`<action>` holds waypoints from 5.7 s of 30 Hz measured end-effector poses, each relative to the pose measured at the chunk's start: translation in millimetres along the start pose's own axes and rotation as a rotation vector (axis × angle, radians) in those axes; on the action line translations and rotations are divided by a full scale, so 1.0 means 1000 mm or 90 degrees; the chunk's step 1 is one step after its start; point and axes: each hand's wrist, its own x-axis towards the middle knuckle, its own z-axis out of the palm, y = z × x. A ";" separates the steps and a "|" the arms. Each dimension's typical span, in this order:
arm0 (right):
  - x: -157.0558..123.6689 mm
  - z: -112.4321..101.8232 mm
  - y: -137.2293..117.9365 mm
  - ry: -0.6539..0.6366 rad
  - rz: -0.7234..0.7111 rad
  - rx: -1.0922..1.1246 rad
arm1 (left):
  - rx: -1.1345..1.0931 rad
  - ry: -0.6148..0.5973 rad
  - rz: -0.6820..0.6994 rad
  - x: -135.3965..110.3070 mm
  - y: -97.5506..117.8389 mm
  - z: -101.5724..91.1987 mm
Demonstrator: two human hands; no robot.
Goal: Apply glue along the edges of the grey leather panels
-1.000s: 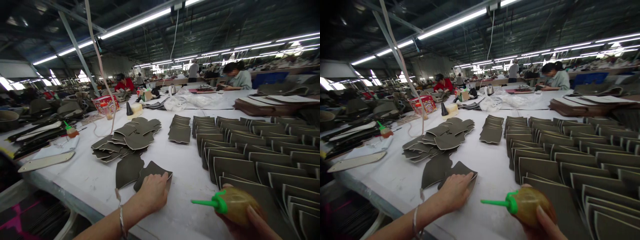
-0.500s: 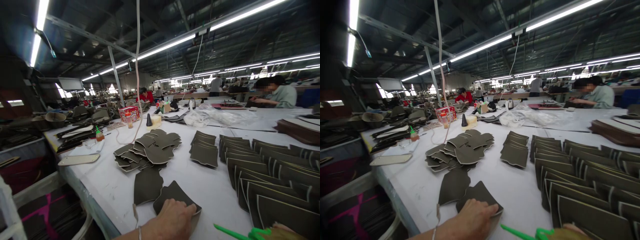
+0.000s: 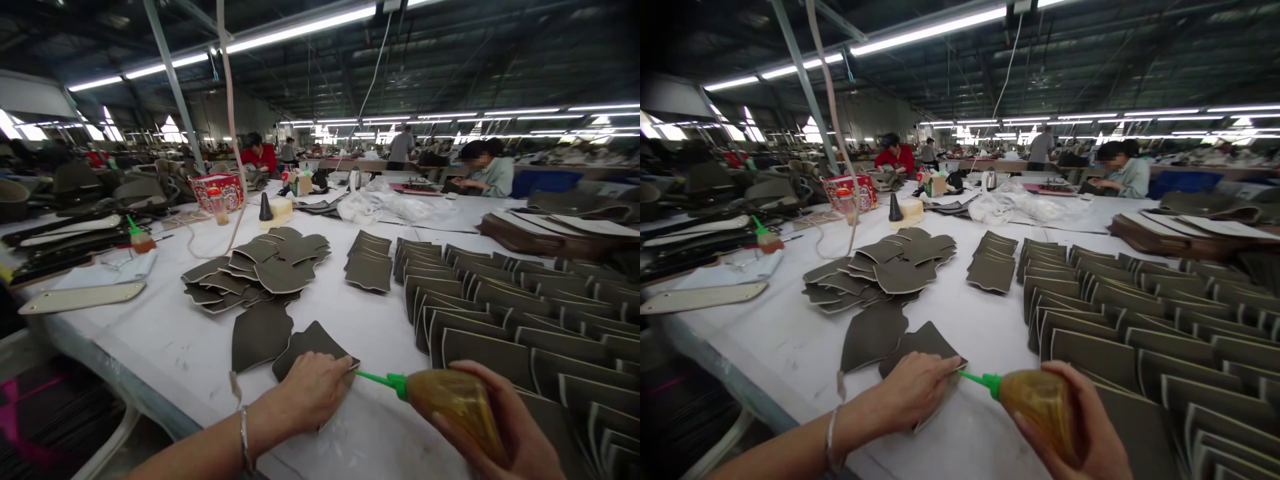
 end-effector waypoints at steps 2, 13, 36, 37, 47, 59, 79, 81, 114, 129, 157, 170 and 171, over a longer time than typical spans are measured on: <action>0.001 0.004 -0.002 -0.044 -0.044 -0.017 | -0.002 0.006 -0.001 0.000 -0.001 0.002; 0.001 0.019 -0.006 -0.106 -0.125 -0.067 | -0.006 -0.003 -0.013 0.000 0.000 0.002; -0.003 0.018 -0.013 -0.091 0.009 0.008 | -0.038 -0.013 -0.013 0.002 0.001 0.000; -0.003 0.018 -0.013 -0.100 0.017 0.014 | -0.043 -0.019 -0.016 0.001 0.002 -0.001; -0.003 0.015 -0.005 -0.135 0.041 0.018 | -0.064 -0.034 -0.022 0.001 0.002 -0.007; -0.007 0.016 -0.006 -0.150 0.091 0.070 | -0.086 -0.035 0.001 0.001 -0.003 -0.009; -0.035 0.027 -0.018 -0.107 0.154 0.120 | -0.101 -0.042 0.002 0.000 -0.009 -0.006; -0.037 0.027 -0.019 -0.097 0.166 0.117 | -0.099 -0.042 0.001 0.000 -0.009 -0.006; -0.039 0.024 -0.009 -0.108 0.206 0.137 | -0.138 -0.030 0.002 0.000 -0.008 -0.008; -0.035 0.024 -0.001 -0.148 0.134 0.127 | -0.153 -0.044 0.005 0.003 -0.010 -0.011; -0.025 0.019 -0.002 -0.133 0.279 0.270 | -0.178 -0.052 -0.004 0.005 -0.013 -0.010; -0.037 0.000 -0.001 0.178 0.819 0.791 | -0.206 0.147 -0.185 -0.007 -0.028 -0.007; -0.038 0.001 -0.003 0.180 0.825 0.808 | -0.148 0.175 -0.228 -0.007 -0.033 -0.008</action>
